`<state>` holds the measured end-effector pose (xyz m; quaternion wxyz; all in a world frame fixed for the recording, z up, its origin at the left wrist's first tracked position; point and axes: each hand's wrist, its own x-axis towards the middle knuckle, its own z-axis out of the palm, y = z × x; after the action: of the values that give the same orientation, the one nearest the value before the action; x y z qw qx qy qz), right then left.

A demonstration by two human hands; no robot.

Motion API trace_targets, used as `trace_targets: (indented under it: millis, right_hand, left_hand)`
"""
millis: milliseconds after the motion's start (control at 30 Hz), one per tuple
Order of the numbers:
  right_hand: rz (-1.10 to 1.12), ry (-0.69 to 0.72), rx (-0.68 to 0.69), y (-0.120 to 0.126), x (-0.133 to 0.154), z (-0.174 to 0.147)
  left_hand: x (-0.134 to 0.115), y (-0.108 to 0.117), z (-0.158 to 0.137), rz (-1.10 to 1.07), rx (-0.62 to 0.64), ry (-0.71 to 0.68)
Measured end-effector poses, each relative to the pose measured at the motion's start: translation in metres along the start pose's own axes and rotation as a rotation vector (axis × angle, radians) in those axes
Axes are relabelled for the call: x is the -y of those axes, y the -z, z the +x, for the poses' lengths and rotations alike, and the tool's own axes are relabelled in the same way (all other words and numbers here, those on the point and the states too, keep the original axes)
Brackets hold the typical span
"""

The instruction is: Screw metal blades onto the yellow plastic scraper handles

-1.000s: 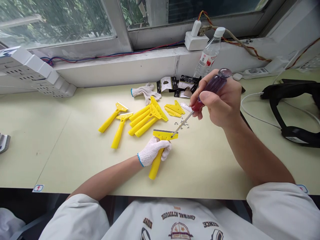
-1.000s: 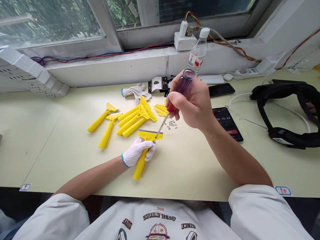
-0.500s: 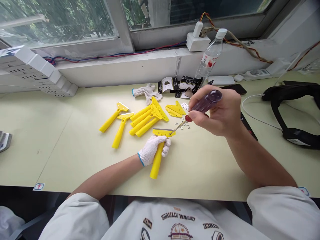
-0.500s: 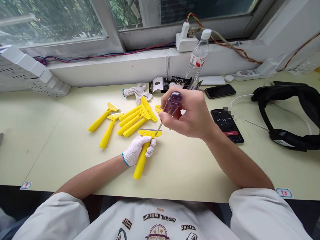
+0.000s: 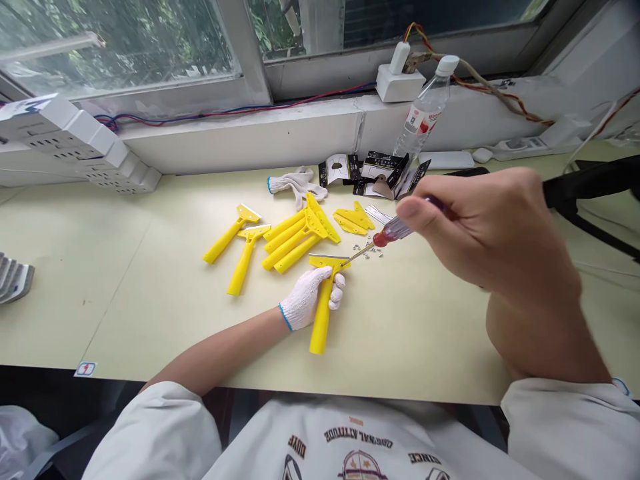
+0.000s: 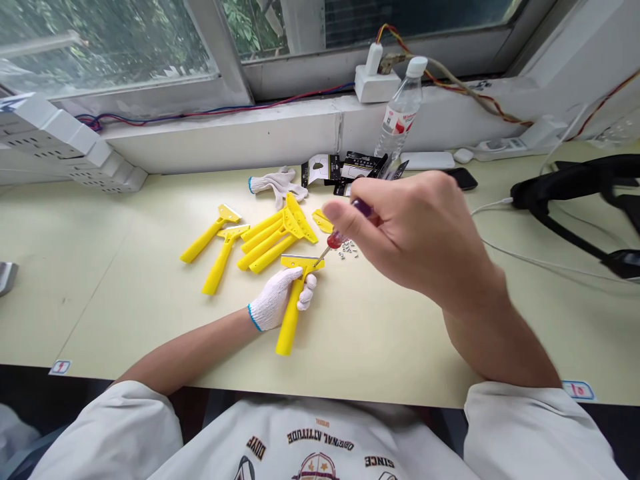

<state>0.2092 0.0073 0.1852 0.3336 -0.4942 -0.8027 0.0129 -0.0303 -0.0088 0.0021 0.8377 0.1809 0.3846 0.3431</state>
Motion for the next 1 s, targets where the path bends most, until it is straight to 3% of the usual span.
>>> trace_targets:
  millis: [200,333,700,1000]
  right_hand:
    - [-0.328,-0.244,0.075,0.015,-0.017,0.010]
    - [-0.431,-0.298,0.131,0.019,-0.030,0.012]
    - [-0.143,0.136,0.269,0.030,-0.023,0.008]
    - [0.062,0.332,0.361,0.035,-0.016,0.005]
  left_hand:
    - [-0.003,-0.003,-0.003,0.062,-0.026,0.045]
    - [-0.003,-0.003,-0.003,0.104,-0.022,0.011]
    - [-0.002,0.004,-0.002,0.169,-0.010,0.060]
    - [-0.005,0.006,-0.002,0.146,0.017,0.095]
